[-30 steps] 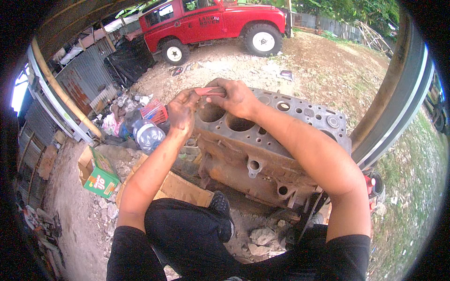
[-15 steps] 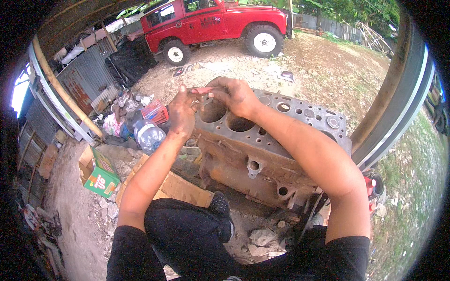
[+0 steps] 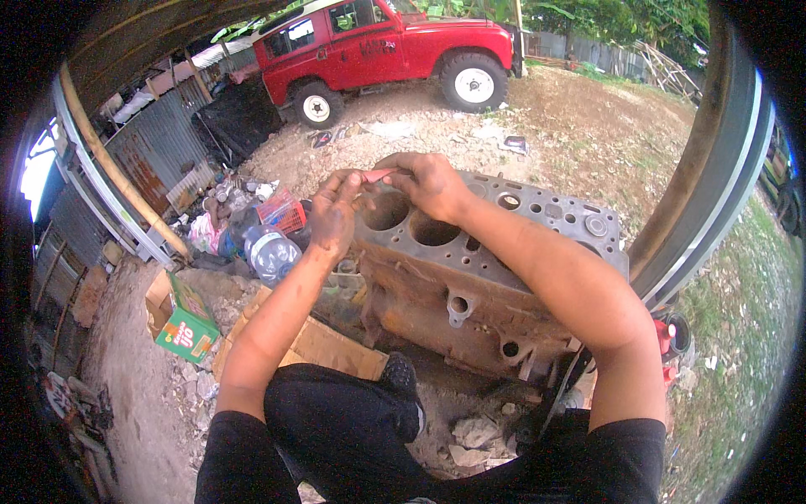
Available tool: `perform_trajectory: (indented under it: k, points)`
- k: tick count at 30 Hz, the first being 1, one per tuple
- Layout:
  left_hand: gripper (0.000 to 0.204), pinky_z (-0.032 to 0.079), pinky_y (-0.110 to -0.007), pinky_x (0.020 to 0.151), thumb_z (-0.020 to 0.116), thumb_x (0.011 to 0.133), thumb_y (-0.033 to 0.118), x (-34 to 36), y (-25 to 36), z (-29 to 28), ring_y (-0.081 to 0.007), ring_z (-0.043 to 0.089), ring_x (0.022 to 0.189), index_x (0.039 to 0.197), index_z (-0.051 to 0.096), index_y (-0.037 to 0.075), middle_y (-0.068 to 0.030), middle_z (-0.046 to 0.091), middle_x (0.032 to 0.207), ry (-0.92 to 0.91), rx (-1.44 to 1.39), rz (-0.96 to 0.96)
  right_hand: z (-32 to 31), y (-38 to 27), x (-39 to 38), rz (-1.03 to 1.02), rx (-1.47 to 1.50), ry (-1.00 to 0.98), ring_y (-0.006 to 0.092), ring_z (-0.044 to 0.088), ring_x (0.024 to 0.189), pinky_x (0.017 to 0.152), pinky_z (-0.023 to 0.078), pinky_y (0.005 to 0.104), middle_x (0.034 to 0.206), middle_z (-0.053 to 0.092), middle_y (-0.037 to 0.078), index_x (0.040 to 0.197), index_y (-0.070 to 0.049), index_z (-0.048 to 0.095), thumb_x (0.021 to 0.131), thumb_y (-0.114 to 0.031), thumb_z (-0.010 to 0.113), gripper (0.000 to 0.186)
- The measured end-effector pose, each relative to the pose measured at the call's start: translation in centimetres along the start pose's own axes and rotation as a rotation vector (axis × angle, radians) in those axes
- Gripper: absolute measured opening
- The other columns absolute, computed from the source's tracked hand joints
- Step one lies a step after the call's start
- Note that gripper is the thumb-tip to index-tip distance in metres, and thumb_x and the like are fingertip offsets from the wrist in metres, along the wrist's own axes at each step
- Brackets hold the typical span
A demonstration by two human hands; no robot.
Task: The person uses a sanding block to smooth the top surface of a metal engine block. They repeatedly rub the sanding block over the flat areas around the cylinder openings, occasionally adjusting the block's position.
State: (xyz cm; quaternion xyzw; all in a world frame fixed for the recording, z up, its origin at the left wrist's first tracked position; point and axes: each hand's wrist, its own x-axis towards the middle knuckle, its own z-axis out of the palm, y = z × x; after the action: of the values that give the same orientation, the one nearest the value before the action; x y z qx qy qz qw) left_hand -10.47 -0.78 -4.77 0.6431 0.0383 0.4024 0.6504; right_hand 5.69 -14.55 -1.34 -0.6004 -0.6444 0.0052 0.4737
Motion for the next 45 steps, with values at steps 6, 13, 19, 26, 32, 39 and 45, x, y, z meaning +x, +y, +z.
perform_trajectory:
  k: [6,13,19,26,32,39,45]
  points:
    - [0.041,0.06,-0.037,0.088,0.06,0.11,0.032,-0.3,1.2,1.2,-0.0228,0.071,0.107,0.135,0.059,0.0,-0.0121,0.07,0.12,-0.029,0.033,-0.048,0.2,0.9,0.2,-0.24,-0.105,0.118,0.0368,0.072,0.107,0.093,0.056,0.0433,0.118,0.075,0.018,0.12,-0.011,0.078,0.095,-0.011,0.072,0.025]
    - [0.063,0.056,-0.042,0.101,0.061,0.108,0.041,0.0,1.5,0.5,-0.0239,0.065,0.12,0.151,0.047,-0.002,-0.0142,0.065,0.129,-0.147,-0.13,-0.127,0.6,0.3,-0.2,-0.33,-0.154,0.198,0.0326,0.069,0.095,0.087,0.057,0.0431,0.103,0.07,0.011,0.117,-0.015,0.08,0.088,-0.007,0.076,0.031]
    - [0.076,0.047,-0.044,0.108,0.07,0.097,0.046,-0.1,2.0,-0.3,-0.0214,0.058,0.125,0.152,0.049,-0.002,-0.0103,0.063,0.128,-0.266,-0.157,-0.172,0.3,-0.4,-0.5,-0.362,-0.171,0.158,0.0343,0.071,0.099,0.086,0.057,0.0421,0.109,0.071,0.014,0.12,-0.012,0.079,0.088,-0.005,0.075,0.033]
    - [0.06,0.055,-0.039,0.101,0.075,0.099,0.036,0.0,1.8,0.5,-0.0216,0.067,0.115,0.139,0.059,-0.006,-0.0128,0.07,0.12,-0.175,-0.152,-0.102,0.2,-0.9,-0.1,-0.435,-0.177,0.198,0.0358,0.072,0.095,0.084,0.058,0.0419,0.108,0.073,0.015,0.121,-0.007,0.078,0.09,-0.005,0.074,0.031]
    - [0.055,0.057,-0.032,0.096,0.08,0.096,0.033,0.0,1.4,1.6,-0.0182,0.07,0.109,0.13,0.067,-0.007,-0.0134,0.074,0.117,0.015,0.014,-0.06,0.4,-1.6,-0.4,-0.357,-0.23,0.19,0.0367,0.072,0.092,0.082,0.059,0.045,0.098,0.074,0.015,0.113,-0.006,0.078,0.088,-0.016,0.08,0.027]
    - [0.056,0.054,-0.031,0.098,0.077,0.098,0.039,0.7,2.5,4.2,-0.0191,0.07,0.108,0.13,0.067,-0.006,-0.0143,0.074,0.12,0.103,0.067,-0.019,-1.9,-0.9,1.2,-0.375,-0.246,0.288,0.0367,0.073,0.088,0.078,0.058,0.0426,0.1,0.076,0.016,0.107,-0.003,0.075,0.091,-0.009,0.076,0.017]
    - [0.042,0.053,-0.035,0.099,0.066,0.104,0.036,1.9,0.9,2.4,-0.0214,0.071,0.112,0.127,0.073,0.001,-0.0139,0.077,0.12,0.084,0.528,0.03,-3.4,0.1,1.5,-0.01,-0.141,0.3,0.0308,0.074,0.075,0.073,0.057,0.0388,0.094,0.079,0.011,0.123,0.001,0.067,0.098,-0.01,0.068,0.027]
